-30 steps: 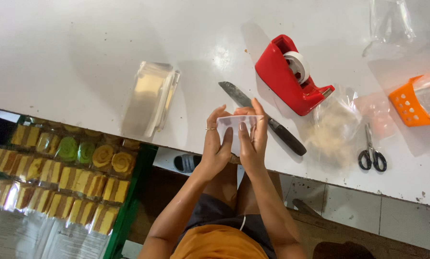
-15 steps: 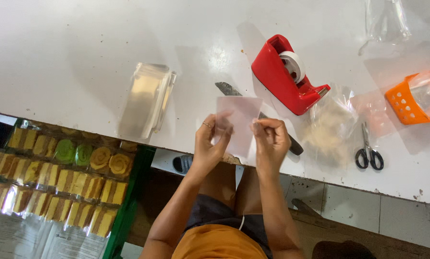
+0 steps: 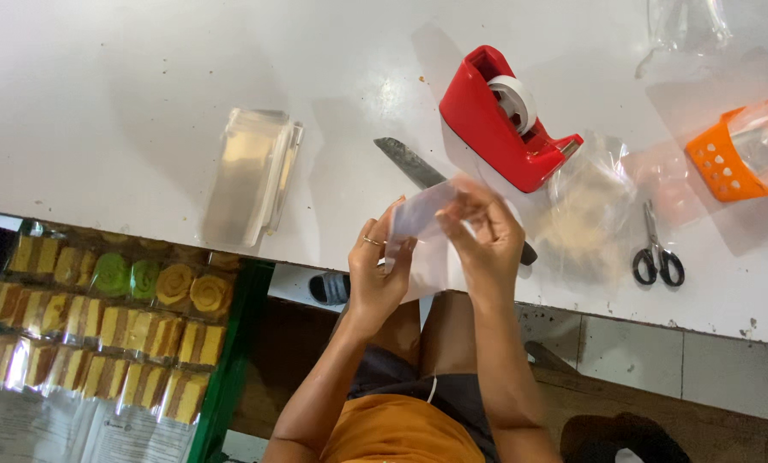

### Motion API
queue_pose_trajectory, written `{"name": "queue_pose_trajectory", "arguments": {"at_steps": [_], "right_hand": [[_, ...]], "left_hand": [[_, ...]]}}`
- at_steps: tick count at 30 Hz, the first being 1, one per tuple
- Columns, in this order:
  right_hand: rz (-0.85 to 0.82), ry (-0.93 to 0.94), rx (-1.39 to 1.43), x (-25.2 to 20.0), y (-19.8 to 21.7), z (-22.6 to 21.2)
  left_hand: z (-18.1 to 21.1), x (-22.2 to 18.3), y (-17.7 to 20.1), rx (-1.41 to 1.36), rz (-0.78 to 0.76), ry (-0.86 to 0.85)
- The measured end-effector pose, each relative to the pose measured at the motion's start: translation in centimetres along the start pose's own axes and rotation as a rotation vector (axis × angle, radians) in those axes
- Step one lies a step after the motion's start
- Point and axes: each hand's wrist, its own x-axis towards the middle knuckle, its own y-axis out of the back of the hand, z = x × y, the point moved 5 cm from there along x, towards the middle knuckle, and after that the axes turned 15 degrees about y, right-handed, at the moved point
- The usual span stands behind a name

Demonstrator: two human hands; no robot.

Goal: The person uses scissors and a kitchen knife to cut open several plastic bags on a table, handling them one at a time and placing the opened bags in a stack.

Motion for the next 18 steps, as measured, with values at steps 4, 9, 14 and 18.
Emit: {"name": "queue_pose_trajectory", "arguments": {"at_steps": [4, 9, 14, 18], "right_hand": [[0.037, 0.101, -0.058, 0.5, 0.2, -1.4], [0.024, 0.099, -0.04, -0.1, 0.2, -1.9], [0.047, 0.089, 0.001, -0.2, 1.0, -1.0], [0.062, 0.07, -0.024, -0.3, 1.3, -1.1]], "left_hand": [[-1.4, -0.2, -0.3, -0.069, -0.016, 0.096], [-2.4, -0.7, -0.5, -0.092, -0.008, 0.141], [-2.4, -0.8, -0.4, -0.097, -0.028, 0.137], [-2.8, -1.0, -0.4, -0.085, -0.033, 0.123]]}}
